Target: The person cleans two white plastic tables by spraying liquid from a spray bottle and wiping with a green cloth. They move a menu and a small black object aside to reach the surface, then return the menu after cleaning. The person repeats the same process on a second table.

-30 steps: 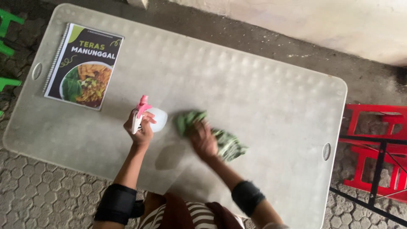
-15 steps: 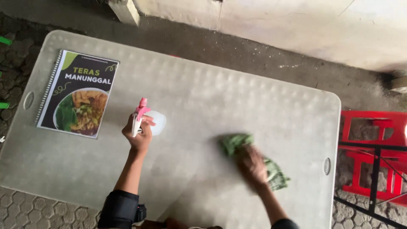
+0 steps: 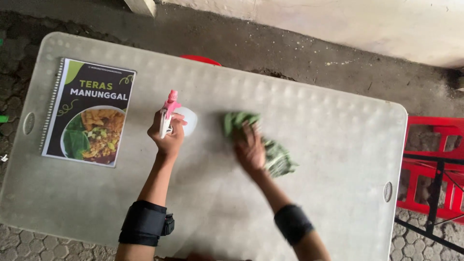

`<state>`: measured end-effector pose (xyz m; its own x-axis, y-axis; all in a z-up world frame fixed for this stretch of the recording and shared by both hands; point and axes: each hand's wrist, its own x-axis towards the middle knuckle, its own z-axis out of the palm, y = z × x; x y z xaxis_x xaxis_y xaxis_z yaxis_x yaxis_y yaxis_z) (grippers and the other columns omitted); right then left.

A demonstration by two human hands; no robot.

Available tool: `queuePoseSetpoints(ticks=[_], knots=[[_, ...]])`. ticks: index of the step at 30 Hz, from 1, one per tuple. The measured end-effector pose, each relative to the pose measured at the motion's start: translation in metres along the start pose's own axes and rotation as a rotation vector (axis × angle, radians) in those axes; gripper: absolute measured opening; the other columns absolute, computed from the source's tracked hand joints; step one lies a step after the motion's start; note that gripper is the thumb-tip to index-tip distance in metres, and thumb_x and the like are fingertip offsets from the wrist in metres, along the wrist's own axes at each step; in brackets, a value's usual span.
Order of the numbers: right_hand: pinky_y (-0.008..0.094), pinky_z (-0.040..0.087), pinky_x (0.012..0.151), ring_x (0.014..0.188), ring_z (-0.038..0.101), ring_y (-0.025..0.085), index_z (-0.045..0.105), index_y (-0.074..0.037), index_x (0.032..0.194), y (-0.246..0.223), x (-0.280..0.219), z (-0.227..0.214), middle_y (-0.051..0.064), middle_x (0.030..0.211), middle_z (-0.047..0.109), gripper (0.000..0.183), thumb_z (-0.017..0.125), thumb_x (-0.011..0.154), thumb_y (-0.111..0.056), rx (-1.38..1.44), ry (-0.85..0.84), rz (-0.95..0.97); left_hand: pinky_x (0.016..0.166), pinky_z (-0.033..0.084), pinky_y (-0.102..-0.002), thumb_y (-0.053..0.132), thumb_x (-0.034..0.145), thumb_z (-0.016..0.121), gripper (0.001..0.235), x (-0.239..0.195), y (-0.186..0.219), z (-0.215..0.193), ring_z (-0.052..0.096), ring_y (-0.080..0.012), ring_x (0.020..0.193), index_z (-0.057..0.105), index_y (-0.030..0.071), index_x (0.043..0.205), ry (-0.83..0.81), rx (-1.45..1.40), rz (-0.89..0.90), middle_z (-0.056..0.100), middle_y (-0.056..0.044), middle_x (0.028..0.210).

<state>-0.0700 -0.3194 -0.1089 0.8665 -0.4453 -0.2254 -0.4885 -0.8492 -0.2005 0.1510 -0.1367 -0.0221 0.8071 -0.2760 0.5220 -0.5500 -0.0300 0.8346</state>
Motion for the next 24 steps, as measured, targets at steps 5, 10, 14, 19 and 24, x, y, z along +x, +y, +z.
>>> queuePoseSetpoints(ticks=[5, 10, 14, 19, 24], knots=[[0.057, 0.034, 0.120, 0.152, 0.027, 0.041, 0.056, -0.019, 0.147, -0.042, -0.078, -0.020, 0.013, 0.164, 0.033, 0.050, 0.062, 0.098, -0.030, 0.098, 0.073, -0.507, 0.065, 0.058, -0.034, -0.004, 0.087, 0.073, 0.020, 0.008, -0.024, 0.008, 0.073, -0.0220, 0.078, 0.065, -0.002, 0.105, 0.104, 0.321, 0.087, 0.069, -0.012, 0.097], [0.052, 0.026, 0.124, 0.156, 0.021, 0.034, 0.042, -0.022, 0.155, 0.070, -0.116, 0.013, 0.009, 0.168, 0.026, 0.054, 0.052, 0.104, -0.035, 0.064, -0.092, -0.294, 0.067, 0.056, -0.031, -0.002, 0.088, 0.076, 0.029, 0.019, -0.022, 0.016, 0.071, -0.0186, 0.079, 0.067, -0.004, 0.116, 0.108, 0.271, 0.020, 0.070, -0.012, 0.099], [0.062, 0.022, 0.125, 0.157, 0.016, 0.041, 0.027, -0.009, 0.164, 0.189, -0.104, 0.023, 0.025, 0.170, 0.017, 0.074, 0.043, 0.100, -0.044, -0.165, 0.228, 0.101, 0.070, 0.056, -0.027, -0.004, 0.092, 0.070, 0.036, 0.016, -0.019, 0.016, 0.070, -0.0161, 0.082, 0.064, -0.006, 0.128, 0.085, 0.075, -0.099, 0.075, -0.013, 0.106], [0.065, 0.025, 0.123, 0.160, 0.013, 0.043, 0.037, -0.024, 0.162, 0.195, -0.003, -0.057, 0.015, 0.175, 0.020, 0.058, 0.044, 0.108, -0.046, -0.054, 0.162, 0.560, 0.070, 0.054, -0.026, -0.004, 0.092, 0.070, 0.027, 0.010, -0.033, 0.009, 0.070, -0.0147, 0.081, 0.066, -0.003, 0.119, -0.032, 0.017, -0.060, 0.074, -0.010, 0.096], [0.051, 0.011, 0.127, 0.158, 0.011, 0.033, 0.023, -0.021, 0.165, 0.157, 0.080, -0.029, 0.013, 0.172, 0.010, 0.080, 0.058, 0.094, -0.028, -0.642, -0.003, 0.220, 0.088, 0.059, -0.030, -0.004, 0.095, 0.070, 0.024, 0.021, -0.020, 0.003, 0.073, -0.0169, 0.099, 0.062, 0.000, 0.118, -0.126, -0.025, -0.004, 0.070, -0.007, 0.097]])
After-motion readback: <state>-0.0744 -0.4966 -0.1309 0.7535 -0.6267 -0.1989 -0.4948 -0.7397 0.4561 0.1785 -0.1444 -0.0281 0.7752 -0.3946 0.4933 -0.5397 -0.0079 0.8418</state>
